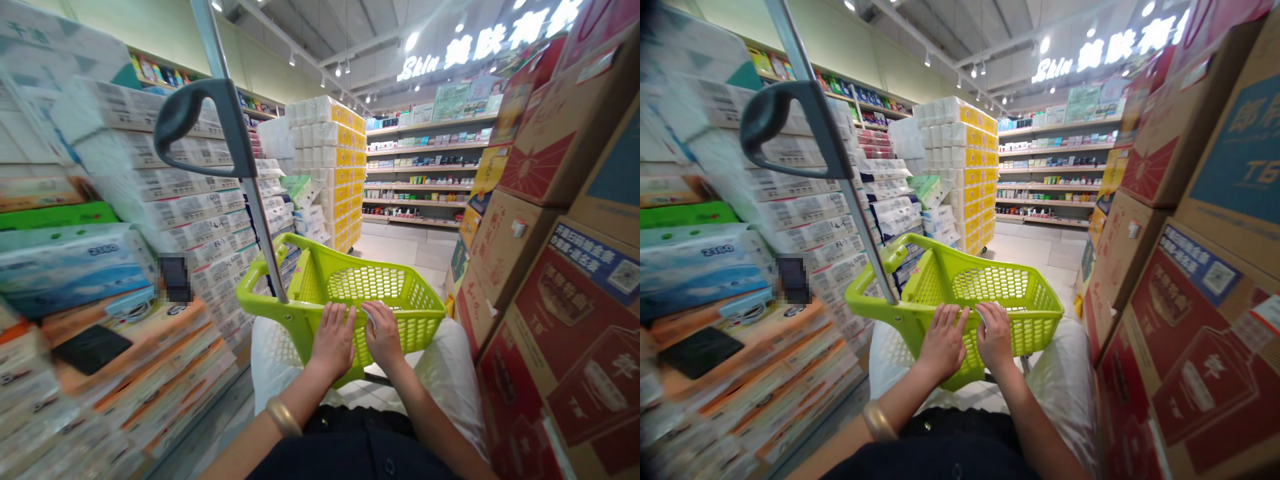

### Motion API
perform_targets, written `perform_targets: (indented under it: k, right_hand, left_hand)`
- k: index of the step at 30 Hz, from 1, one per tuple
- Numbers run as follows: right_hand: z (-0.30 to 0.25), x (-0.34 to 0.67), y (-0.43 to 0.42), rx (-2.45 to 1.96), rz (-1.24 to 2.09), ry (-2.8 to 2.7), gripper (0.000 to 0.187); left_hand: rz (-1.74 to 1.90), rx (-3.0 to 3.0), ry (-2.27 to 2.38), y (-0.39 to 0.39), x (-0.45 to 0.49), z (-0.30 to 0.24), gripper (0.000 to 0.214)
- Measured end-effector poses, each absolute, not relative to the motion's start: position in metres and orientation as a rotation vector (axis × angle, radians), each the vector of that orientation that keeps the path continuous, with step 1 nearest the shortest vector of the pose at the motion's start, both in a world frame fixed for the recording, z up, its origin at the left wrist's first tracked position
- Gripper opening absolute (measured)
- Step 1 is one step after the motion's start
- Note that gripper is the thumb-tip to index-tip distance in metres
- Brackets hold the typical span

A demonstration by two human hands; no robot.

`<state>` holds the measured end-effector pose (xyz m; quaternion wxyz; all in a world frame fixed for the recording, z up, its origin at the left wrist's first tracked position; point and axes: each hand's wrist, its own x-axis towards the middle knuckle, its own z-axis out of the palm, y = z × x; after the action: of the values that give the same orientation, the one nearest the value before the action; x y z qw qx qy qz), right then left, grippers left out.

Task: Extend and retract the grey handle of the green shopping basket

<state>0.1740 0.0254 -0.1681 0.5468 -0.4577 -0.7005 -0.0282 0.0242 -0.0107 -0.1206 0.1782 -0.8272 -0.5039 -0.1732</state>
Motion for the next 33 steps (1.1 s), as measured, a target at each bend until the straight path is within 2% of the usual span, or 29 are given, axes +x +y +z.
perform_targets:
  k: [9,16,24,33]
  right_hand:
    - [-0.175,0.198,0.031,-1.286,-0.159,-1.458,0.041]
    - [-0.169,0.174,0.023,-1.093,-0.069,-1.685,0.043]
    - [-0.173,0.193,0.028,-1.304,-0.164,-1.504,0.04]
    - [-0.168,0.179,0.024,-1.142,-0.082,-1.672,0.043]
  left_hand:
    - [-0.477,-2.359,-1.421,-0.012,0.025,-0.119,0.07]
    - [-0.495,-2.351,-1.429,-0.012,0.025,-0.119,0.069]
    - [-0.486,-2.349,-1.426,-0.013,0.025,-0.118,0.07]
    - [-0.492,-2.354,-1.423,-0.011,0.024,-0.121,0.071]
